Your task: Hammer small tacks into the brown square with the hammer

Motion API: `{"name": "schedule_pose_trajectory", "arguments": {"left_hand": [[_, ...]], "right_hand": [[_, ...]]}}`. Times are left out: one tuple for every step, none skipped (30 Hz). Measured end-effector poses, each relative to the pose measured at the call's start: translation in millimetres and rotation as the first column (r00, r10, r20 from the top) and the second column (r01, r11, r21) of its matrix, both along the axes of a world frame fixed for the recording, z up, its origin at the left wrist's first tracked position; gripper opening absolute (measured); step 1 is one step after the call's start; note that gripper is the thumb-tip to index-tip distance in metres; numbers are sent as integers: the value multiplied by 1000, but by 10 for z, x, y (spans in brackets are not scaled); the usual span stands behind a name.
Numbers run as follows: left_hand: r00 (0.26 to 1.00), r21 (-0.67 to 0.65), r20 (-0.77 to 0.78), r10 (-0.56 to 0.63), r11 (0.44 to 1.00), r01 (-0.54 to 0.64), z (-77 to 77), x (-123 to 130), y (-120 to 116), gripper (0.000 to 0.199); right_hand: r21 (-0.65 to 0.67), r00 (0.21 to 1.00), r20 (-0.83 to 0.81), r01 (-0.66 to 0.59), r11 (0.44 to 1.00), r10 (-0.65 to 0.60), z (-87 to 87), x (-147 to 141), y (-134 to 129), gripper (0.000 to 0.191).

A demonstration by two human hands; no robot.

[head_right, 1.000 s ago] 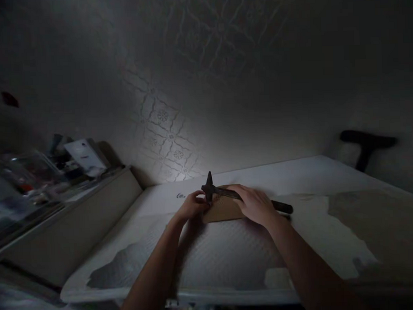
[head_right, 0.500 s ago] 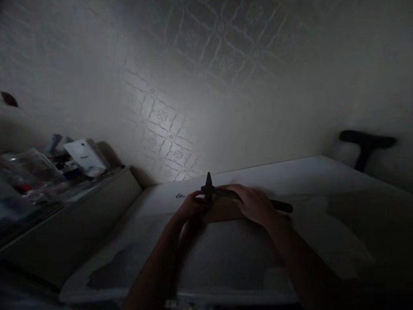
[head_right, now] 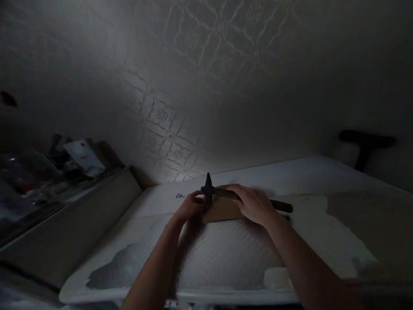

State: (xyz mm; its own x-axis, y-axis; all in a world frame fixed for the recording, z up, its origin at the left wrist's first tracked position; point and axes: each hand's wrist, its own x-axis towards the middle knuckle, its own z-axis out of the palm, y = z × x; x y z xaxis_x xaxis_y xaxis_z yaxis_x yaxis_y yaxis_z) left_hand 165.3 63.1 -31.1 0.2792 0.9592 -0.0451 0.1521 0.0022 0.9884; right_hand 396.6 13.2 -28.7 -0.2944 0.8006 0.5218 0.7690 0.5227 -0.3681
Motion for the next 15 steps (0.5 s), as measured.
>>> {"name": "schedule_pose_trajectory", "arguments": {"left_hand": [[1000, -1, -5, 5, 1000, -5, 3, 4, -2, 39], [1000, -2, -6, 9, 1000, -9, 7, 8, -4, 38], [1000, -3, -8, 7, 1000, -7, 10, 9, -6, 37], [1000, -2, -12, 3, 1000, -3, 14, 9, -8, 37], [1000, 1, -20, 2, 1000, -2, 17, 8, -10, 37], [1000, 7, -25, 2, 1000, -2, 19, 6, -12, 38], [1000, 10, -24, -1, 1000, 1, 20, 4, -14, 38], [1000, 10, -17, -7, 1000, 7, 21, 2, -16, 39], [1000, 6, -5, -12, 1000, 12, 22, 1, -18, 39], [1000, 4, 7, -13, 1000, 13, 23, 1, -20, 39], [1000, 6, 15, -11, 1000, 10, 23, 1, -22, 38], [1000, 7, 14, -11, 1000, 10, 23, 2, -22, 38], [1000, 9, 7, -11, 1000, 11, 23, 2, -22, 38], [1000, 11, -1, -9, 1000, 9, 22, 3, -21, 39], [1000, 11, -4, -8, 1000, 8, 21, 2, -20, 39]], "right_hand": [[3, 1000, -6, 1, 1000, -1, 2, -1, -3, 45], [3, 1000, -14, 2, 1000, -2, 6, -2, -6, 45], [1, 1000, -19, 0, 1000, 0, 9, -4, -9, 45], [-3, 1000, -20, -3, 1000, 3, 12, -5, -12, 46], [-8, 1000, -17, 0, 1000, 0, 14, -5, -14, 46], [-14, 1000, -11, 2, 1000, -2, 15, -6, -15, 46], [-20, 1000, -3, 3, 1000, -3, 15, -6, -16, 46], [-23, 1000, 2, 3, 1000, -3, 15, -7, -16, 46], [-21, 1000, 0, 5, 1000, -5, 13, -7, -16, 46], [-19, 1000, -5, 7, 1000, -7, 12, -7, -16, 46], [-17, 1000, -11, 8, 1000, -9, 11, -7, -15, 46], [-18, 1000, -12, 4, 1000, -4, 10, -6, -15, 46], [-18, 1000, -9, -2, 1000, 2, 9, -6, -15, 45], [-18, 1000, -6, -6, 1000, 5, 9, -5, -14, 45], [-17, 1000, -3, -4, 1000, 4, 8, -5, -13, 46]]}}
